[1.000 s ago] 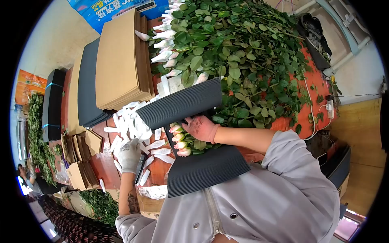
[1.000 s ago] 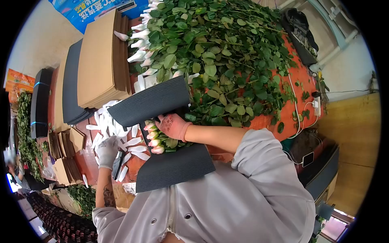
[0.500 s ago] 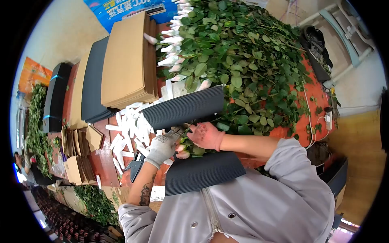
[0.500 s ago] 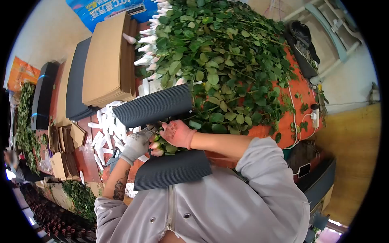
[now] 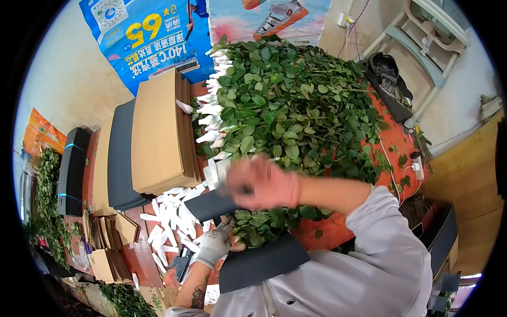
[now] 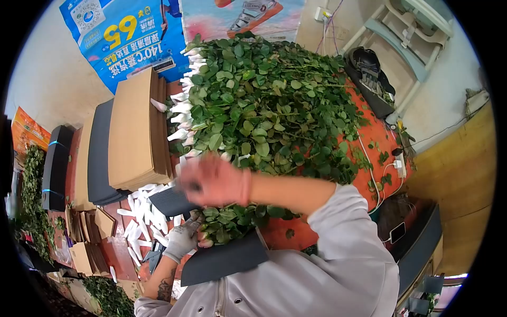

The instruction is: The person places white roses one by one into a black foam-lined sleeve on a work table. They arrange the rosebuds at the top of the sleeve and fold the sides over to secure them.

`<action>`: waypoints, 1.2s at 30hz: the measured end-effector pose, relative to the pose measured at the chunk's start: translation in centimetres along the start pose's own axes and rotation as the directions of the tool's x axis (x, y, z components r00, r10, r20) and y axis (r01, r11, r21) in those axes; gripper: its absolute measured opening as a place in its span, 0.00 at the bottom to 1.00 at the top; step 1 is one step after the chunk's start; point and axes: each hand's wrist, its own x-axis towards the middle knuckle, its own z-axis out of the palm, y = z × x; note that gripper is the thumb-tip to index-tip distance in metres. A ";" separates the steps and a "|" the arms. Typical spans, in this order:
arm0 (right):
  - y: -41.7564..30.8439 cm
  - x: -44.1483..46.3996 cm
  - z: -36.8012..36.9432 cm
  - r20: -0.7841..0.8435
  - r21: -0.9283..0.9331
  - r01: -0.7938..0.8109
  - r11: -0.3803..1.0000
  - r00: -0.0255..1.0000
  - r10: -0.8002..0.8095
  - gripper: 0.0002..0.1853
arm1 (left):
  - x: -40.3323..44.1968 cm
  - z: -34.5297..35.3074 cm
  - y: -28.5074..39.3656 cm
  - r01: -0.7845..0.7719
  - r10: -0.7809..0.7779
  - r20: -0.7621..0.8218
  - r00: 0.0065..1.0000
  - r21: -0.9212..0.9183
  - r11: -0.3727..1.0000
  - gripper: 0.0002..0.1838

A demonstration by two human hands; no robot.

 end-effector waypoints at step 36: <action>-3.5 -0.6 -18.9 -0.059 -0.645 0.262 0.718 0.920 -0.388 0.23 | -8.7 -15.1 9.4 -0.596 0.101 -0.728 0.679 -0.465 0.654 0.29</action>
